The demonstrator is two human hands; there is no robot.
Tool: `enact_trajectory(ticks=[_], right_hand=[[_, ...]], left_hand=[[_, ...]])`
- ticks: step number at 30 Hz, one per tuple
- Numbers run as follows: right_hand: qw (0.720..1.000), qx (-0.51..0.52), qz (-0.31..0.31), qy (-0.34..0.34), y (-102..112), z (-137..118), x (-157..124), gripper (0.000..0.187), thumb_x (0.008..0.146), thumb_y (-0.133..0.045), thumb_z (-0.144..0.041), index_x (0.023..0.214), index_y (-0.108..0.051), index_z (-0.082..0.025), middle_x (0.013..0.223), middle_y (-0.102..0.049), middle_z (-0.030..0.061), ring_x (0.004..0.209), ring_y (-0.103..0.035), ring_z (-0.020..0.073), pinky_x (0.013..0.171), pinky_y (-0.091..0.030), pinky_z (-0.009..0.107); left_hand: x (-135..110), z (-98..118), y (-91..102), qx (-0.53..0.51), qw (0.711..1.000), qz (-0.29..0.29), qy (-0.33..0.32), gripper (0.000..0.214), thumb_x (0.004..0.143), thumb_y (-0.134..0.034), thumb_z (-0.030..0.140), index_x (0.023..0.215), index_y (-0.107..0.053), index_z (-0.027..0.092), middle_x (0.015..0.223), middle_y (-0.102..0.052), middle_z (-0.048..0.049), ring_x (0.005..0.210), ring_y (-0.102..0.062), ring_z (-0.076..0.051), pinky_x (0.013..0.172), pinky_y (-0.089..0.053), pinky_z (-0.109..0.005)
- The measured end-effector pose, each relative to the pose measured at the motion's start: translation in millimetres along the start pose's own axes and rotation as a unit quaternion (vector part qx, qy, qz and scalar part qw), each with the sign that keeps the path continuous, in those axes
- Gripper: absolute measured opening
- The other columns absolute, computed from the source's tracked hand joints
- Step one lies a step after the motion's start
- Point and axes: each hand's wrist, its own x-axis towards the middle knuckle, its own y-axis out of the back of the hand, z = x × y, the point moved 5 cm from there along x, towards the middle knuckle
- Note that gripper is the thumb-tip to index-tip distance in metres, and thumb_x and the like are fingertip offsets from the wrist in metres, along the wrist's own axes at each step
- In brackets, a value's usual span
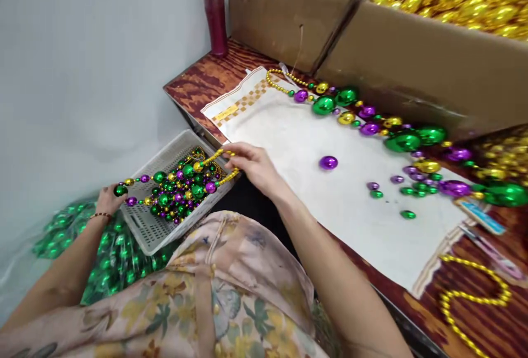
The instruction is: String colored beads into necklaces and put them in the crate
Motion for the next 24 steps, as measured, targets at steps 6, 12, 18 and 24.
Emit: enact_trajectory(ticks=[6, 12, 18, 24], right_hand=[[0.986, -0.128, -0.045, -0.099, -42, 110, 79, 0.045, 0.071, -0.063, -0.005, 0.111, -0.076, -0.020, 0.109, -0.075, 0.0029, 0.094, -0.070, 0.0184, 0.099, -0.052, 0.038], [0.970, -0.183, -0.051, -0.151, -37, 197, 104, 0.046, 0.074, -0.062, -0.007, 0.117, -0.073, -0.018, 0.117, -0.073, 0.0063, 0.113, -0.066, 0.0236, 0.105, -0.048, 0.041], [0.951, -0.246, -0.084, -0.166, -40, 231, 122, 0.044, 0.082, -0.057, -0.013, 0.124, -0.071, -0.019, 0.129, -0.069, 0.0071, 0.119, -0.063, 0.0224, 0.108, -0.046, 0.041], [0.921, -0.329, -0.116, -0.175, -37, 248, 149, 0.058, 0.070, -0.050, 0.002, 0.117, -0.074, -0.022, 0.132, -0.067, 0.0034, 0.132, -0.055, 0.0220, 0.119, -0.036, 0.041]], left_hand=[[-22, -26, -70.4, 0.008, 0.993, -0.085, 0.085, 0.061, 0.083, -0.059, 0.043, 0.138, -0.055, 0.015, 0.136, -0.052, -0.0227, 0.114, -0.063, -0.041, 0.096, -0.052, -0.051], [-34, -26, -119.1, 0.000, 0.983, -0.125, 0.132, 0.059, 0.086, -0.059, 0.043, 0.140, -0.051, 0.018, 0.138, -0.050, -0.0211, 0.114, -0.064, -0.038, 0.097, -0.051, -0.049], [-37, -21, -135.0, 0.002, 0.978, -0.140, 0.156, 0.059, 0.088, -0.056, 0.041, 0.140, -0.049, 0.015, 0.139, -0.049, -0.0221, 0.116, -0.061, -0.039, 0.096, -0.050, -0.049], [-30, -6, -146.9, 0.003, 0.973, -0.157, 0.172, 0.057, 0.088, -0.054, 0.041, 0.139, -0.048, 0.015, 0.139, -0.048, -0.0211, 0.113, -0.063, -0.037, 0.094, -0.050, -0.045]])
